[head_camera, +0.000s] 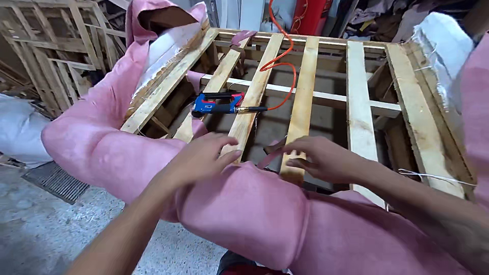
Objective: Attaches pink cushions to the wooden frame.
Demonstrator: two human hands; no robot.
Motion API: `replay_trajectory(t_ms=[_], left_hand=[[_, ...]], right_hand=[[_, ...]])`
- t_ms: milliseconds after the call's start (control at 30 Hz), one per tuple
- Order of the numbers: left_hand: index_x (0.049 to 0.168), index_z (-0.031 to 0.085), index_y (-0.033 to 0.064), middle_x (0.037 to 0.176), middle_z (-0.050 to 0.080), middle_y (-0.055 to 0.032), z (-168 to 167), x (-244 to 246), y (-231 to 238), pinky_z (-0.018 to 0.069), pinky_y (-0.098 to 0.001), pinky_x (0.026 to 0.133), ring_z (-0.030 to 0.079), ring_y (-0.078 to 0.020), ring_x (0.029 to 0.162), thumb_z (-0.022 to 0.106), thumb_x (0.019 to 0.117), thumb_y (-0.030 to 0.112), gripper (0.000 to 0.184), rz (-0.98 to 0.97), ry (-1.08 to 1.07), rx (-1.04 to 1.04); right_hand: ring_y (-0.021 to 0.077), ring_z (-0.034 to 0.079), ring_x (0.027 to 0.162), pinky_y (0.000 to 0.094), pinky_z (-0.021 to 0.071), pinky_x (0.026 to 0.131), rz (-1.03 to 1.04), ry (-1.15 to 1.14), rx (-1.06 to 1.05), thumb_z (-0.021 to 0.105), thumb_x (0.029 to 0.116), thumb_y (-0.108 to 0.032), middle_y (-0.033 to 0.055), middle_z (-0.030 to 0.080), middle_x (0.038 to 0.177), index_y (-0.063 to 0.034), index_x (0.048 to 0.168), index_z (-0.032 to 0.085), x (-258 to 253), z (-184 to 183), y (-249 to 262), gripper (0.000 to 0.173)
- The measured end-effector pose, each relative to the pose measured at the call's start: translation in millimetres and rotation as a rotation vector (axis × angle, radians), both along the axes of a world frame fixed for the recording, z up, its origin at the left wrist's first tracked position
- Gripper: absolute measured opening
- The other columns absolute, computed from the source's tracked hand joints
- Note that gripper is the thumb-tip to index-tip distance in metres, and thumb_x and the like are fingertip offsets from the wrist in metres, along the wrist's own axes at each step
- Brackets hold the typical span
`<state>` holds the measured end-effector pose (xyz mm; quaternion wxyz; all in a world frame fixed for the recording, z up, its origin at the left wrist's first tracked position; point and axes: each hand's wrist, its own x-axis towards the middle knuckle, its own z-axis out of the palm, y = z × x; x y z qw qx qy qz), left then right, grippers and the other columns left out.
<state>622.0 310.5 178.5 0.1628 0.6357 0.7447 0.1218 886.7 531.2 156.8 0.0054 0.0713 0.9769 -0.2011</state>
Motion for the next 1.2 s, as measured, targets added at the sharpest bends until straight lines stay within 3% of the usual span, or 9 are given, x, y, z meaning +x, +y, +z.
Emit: replay_trajectory(t_ms=[133, 267, 333, 433, 533, 700, 800, 967, 1200], left_hand=[[0.131, 0.068, 0.0127, 0.118, 0.073, -0.0077, -43.6, -32.3, 101.7, 0.0529, -0.0513, 0.1, 0.069, -0.0199, 0.108, 0.054, 0.1068, 0.034, 0.035, -0.402, -0.33, -0.475], [0.11, 0.075, 0.011, 0.088, 0.072, -0.0032, -59.7, -41.8, 105.6, 0.0582, -0.036, 0.075, 0.068, -0.0116, 0.078, 0.061, 0.1023, 0.04, 0.033, -0.501, -0.533, -0.666], [0.088, 0.069, 0.0106, 0.069, 0.062, -0.0018, -65.9, -38.1, 98.8, 0.0505, -0.0346, 0.059, 0.059, -0.0126, 0.061, 0.065, 0.0999, 0.043, 0.035, -0.424, -0.501, -0.66], [0.085, 0.063, 0.014, 0.069, 0.057, -0.0001, -80.0, -37.0, 100.1, 0.0492, -0.0388, 0.058, 0.058, -0.015, 0.064, 0.062, 0.1011, 0.032, 0.024, -0.381, -0.411, -0.528], [0.083, 0.062, 0.0162, 0.069, 0.058, 0.0015, -100.5, -37.7, 101.4, 0.0507, -0.0396, 0.056, 0.059, -0.0147, 0.063, 0.063, 0.0983, 0.024, 0.017, -0.331, -0.417, -0.421], [0.083, 0.06, 0.0147, 0.067, 0.058, 0.0025, -101.4, -39.6, 100.6, 0.0486, -0.0315, 0.054, 0.057, -0.01, 0.06, 0.065, 0.1005, 0.024, 0.021, -0.324, -0.561, -0.392], [0.081, 0.058, 0.0186, 0.065, 0.055, 0.0051, -98.9, -36.8, 101.8, 0.0468, -0.0331, 0.051, 0.055, -0.0095, 0.058, 0.062, 0.1005, 0.029, 0.023, -0.313, -0.468, -0.429], [0.079, 0.058, 0.0171, 0.061, 0.053, 0.0033, -109.2, -30.8, 113.0, 0.0465, -0.0373, 0.049, 0.056, -0.0135, 0.056, 0.063, 0.0982, 0.027, 0.022, -0.239, -0.377, -0.422], [0.087, 0.069, 0.011, 0.077, 0.065, -0.005, -109.7, -20.5, 110.5, 0.0553, -0.0495, 0.064, 0.066, -0.0233, 0.075, 0.069, 0.0917, 0.024, 0.014, -0.312, -0.238, -0.451]], right_hand=[[0.0165, 0.067, 0.087, 0.0425, 0.0563, 0.08, -0.025, -0.401, -0.555, 0.054, 0.107, -0.035, 0.0072, 0.071, 0.103, -0.0121, 0.13, 0.067, -79.5, -25.3, -26.0, 0.035], [0.0112, 0.062, 0.064, 0.0307, 0.0535, 0.058, -0.219, -0.509, -0.936, 0.064, 0.1018, -0.037, 0.0043, 0.066, 0.077, -0.0091, 0.102, 0.07, -87.2, -36.8, -25.2, 0.028], [0.0114, 0.054, 0.053, 0.031, 0.0439, 0.049, -0.351, -0.428, -0.849, 0.068, 0.0989, -0.036, 0.0028, 0.059, 0.063, -0.0094, 0.081, 0.068, -87.7, -44.2, -36.1, 0.032], [0.0056, 0.057, 0.063, 0.0271, 0.0484, 0.056, -0.438, -0.104, -0.531, 0.07, 0.0939, -0.023, -0.0054, 0.06, 0.068, -0.0148, 0.067, 0.065, -88.5, -65.1, -48.1, 0.028], [0.0031, 0.061, 0.066, 0.0248, 0.0523, 0.057, -0.51, 0.002, -0.474, 0.072, 0.0926, -0.024, -0.0085, 0.065, 0.072, -0.0169, 0.07, 0.07, -88.8, -80.6, -48.6, 0.024], [0.0126, 0.057, 0.059, 0.0278, 0.0476, 0.053, -0.496, -0.376, -1.063, 0.072, 0.0966, -0.018, 0.005, 0.062, 0.07, -0.0067, 0.093, 0.071, -88.6, -65.4, -22.3, 0.012], [0.0085, 0.056, 0.058, 0.028, 0.0465, 0.053, -0.372, -0.434, -0.868, 0.061, 0.1038, -0.028, -0.0012, 0.06, 0.066, -0.0124, 0.087, 0.071, -89.3, -66.3, -26.3, 0.025], [0.002, 0.051, 0.05, 0.0258, 0.0405, 0.045, -0.552, -0.075, -0.386, 0.063, 0.0953, -0.022, -0.0103, 0.054, 0.056, -0.0201, 0.07, 0.067, -93.7, -84.5, -48.4, 0.026], [0.0126, 0.062, 0.067, 0.0398, 0.0512, 0.062, -0.608, -0.305, -0.448, 0.074, 0.0921, -0.024, -0.0027, 0.065, 0.07, -0.0174, 0.077, 0.073, -103.6, -78.5, -50.7, 0.017]])
